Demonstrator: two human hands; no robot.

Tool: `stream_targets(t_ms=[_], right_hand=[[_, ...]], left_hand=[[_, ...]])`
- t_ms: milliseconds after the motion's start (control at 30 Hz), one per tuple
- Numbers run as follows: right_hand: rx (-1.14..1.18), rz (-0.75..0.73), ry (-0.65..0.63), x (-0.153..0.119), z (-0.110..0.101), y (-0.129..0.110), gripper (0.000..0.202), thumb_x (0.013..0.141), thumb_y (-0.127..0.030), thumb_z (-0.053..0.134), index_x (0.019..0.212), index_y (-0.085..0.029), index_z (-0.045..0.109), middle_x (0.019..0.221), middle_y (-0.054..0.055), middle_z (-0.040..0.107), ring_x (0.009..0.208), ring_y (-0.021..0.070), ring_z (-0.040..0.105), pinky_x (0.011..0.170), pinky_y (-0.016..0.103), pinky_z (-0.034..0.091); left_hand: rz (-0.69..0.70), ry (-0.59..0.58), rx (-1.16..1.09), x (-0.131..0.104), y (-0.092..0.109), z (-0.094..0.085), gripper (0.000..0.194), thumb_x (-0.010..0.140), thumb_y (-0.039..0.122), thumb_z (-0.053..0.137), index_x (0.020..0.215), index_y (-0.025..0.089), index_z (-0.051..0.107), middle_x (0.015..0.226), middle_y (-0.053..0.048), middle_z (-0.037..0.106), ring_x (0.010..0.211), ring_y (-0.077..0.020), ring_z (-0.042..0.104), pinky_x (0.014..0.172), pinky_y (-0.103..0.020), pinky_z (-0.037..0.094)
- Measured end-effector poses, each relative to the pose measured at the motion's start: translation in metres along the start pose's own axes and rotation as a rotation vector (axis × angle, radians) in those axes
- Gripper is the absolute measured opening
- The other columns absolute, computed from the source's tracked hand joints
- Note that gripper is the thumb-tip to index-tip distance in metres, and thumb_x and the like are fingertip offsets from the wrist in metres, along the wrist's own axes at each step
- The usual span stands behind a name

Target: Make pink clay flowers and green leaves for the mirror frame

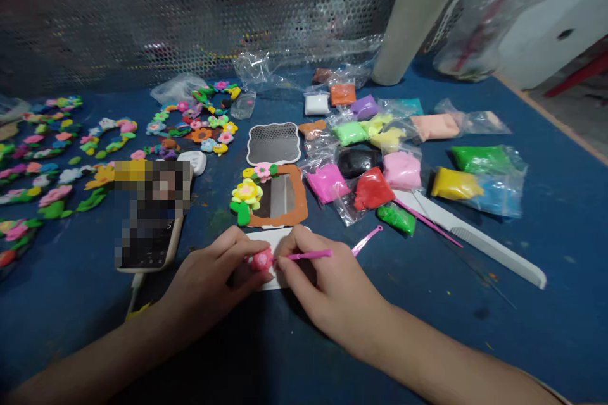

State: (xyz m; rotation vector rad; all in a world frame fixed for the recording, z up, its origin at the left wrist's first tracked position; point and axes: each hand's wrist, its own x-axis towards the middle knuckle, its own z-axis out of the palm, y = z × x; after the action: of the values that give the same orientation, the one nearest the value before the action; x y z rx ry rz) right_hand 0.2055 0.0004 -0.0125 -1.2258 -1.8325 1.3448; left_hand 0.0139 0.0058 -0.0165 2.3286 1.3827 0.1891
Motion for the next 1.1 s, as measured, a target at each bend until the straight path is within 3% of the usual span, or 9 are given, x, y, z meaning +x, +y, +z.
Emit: stream_targets(t_ms=[533, 733, 933, 1100], right_hand=[[0.008, 0.016, 0.030, -0.001, -0.002, 0.002, 0.015, 0.091, -0.022, 0.038, 0.077, -0.022, 0.043, 0.072, -0.002, 0.053, 0.064, 0.0129, 0.050, 0.056, 0.025, 0.037], [-0.031, -0.092, -0.007, -0.005, -0.001, 0.001, 0.013, 0.089, -0.016, 0.039, 0.078, -0.021, 0.043, 0.072, -0.002, 0.050, 0.065, 0.0114, 0.048, 0.058, 0.024, 0.038], [-0.131, -0.240, -0.030, -0.009, 0.004, 0.004, 0.009, 0.088, -0.013, 0.041, 0.083, -0.020, 0.045, 0.077, 0.000, 0.050, 0.070, 0.0122, 0.047, 0.065, 0.026, 0.038], [-0.186, -0.281, -0.035, -0.009, 0.005, 0.003, 0.010, 0.089, -0.013, 0.038, 0.087, -0.019, 0.047, 0.078, 0.002, 0.052, 0.073, 0.0147, 0.048, 0.068, 0.030, 0.039]], left_hand=[[0.022, 0.054, -0.024, 0.000, -0.003, 0.005, 0.018, 0.082, 0.038, 0.055, 0.095, 0.025, 0.054, 0.084, 0.002, 0.051, 0.069, -0.0156, 0.056, 0.053, -0.024, 0.040], [0.089, 0.040, -0.114, -0.005, -0.005, 0.000, 0.030, 0.081, 0.034, 0.058, 0.108, 0.025, 0.048, 0.090, 0.000, 0.052, 0.075, -0.0167, 0.057, 0.060, -0.028, 0.044], [0.170, -0.021, -0.172, -0.009, -0.008, -0.007, 0.023, 0.089, 0.020, 0.041, 0.110, 0.024, 0.046, 0.095, -0.003, 0.051, 0.077, -0.0163, 0.054, 0.065, -0.030, 0.043], [0.160, -0.022, -0.156, -0.008, -0.009, -0.004, 0.024, 0.092, 0.020, 0.036, 0.112, 0.025, 0.046, 0.094, -0.003, 0.051, 0.077, -0.0166, 0.054, 0.065, -0.030, 0.043]])
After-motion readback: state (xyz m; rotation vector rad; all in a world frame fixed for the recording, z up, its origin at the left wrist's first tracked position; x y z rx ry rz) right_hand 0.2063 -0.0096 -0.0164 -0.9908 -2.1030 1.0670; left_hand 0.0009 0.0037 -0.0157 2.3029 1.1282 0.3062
